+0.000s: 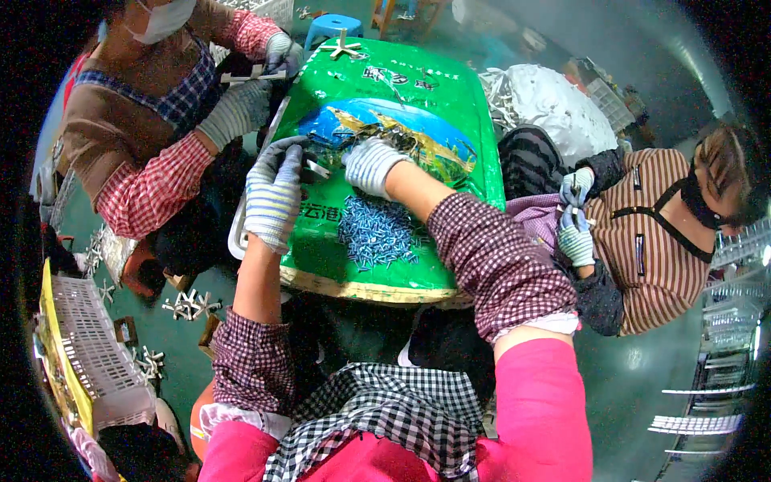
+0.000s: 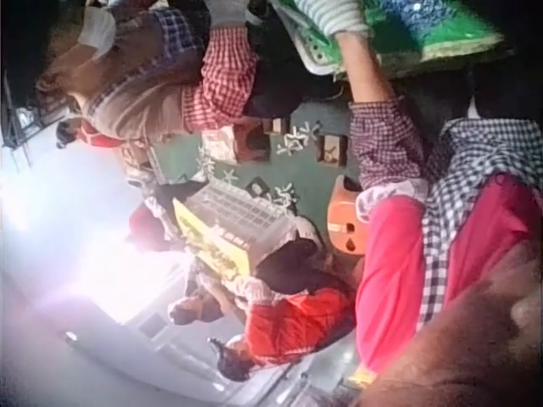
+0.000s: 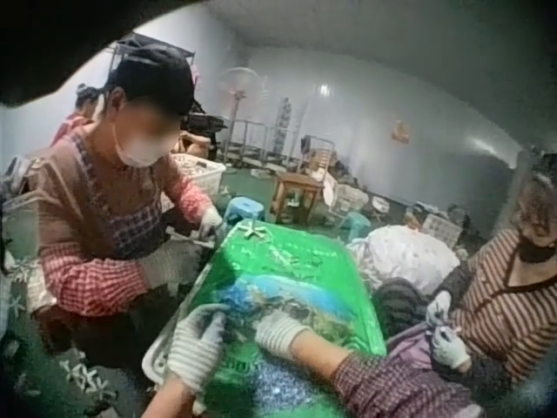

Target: The person sorts blue plastic parts and manually assembles them onto metal frames by hand.

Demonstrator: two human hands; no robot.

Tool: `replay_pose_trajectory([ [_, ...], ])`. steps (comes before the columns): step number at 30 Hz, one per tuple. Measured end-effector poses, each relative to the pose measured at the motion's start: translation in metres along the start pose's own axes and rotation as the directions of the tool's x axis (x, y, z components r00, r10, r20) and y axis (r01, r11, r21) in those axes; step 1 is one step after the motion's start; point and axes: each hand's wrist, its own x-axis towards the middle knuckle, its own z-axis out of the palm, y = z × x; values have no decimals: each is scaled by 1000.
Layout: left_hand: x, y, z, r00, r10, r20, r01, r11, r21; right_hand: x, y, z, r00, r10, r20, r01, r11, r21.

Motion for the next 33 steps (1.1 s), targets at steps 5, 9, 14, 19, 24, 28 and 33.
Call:
replay_pose_trajectory([
  [5, 6, -6, -5, 1000, -29, -6, 29, 999, 21, -12, 26, -14, 915, 209, -346, 2, 854, 521],
  [9, 6, -12, -10, 999, 48, -11, -45, 983, 175, -24, 36, -26, 743, 652, -151, 160, 46, 986],
  [14, -18, 18, -28, 973, -149, 176, 145, 989, 35, -54, -30, -74, 797, 544, -262, 266, 71, 961],
  [19, -68, 16, -50, 967, -35, 252, 111, 950, -293, -71, -91, -101, 887, 443, -130, 144, 3, 990],
  [24, -163, -18, -167, 942, -203, -269, 140, 962, -234, -88, -171, -111, 914, 384, -128, 111, 68, 992],
  [28, -219, -144, -259, 571, -652, -499, 211, 704, -678, -122, -188, -79, 936, 352, -9, -12, 58, 998],
  [33, -243, -238, -353, 220, -754, -619, -37, 627, -778, -142, -208, -50, 944, 321, 78, -98, 47, 994],
])
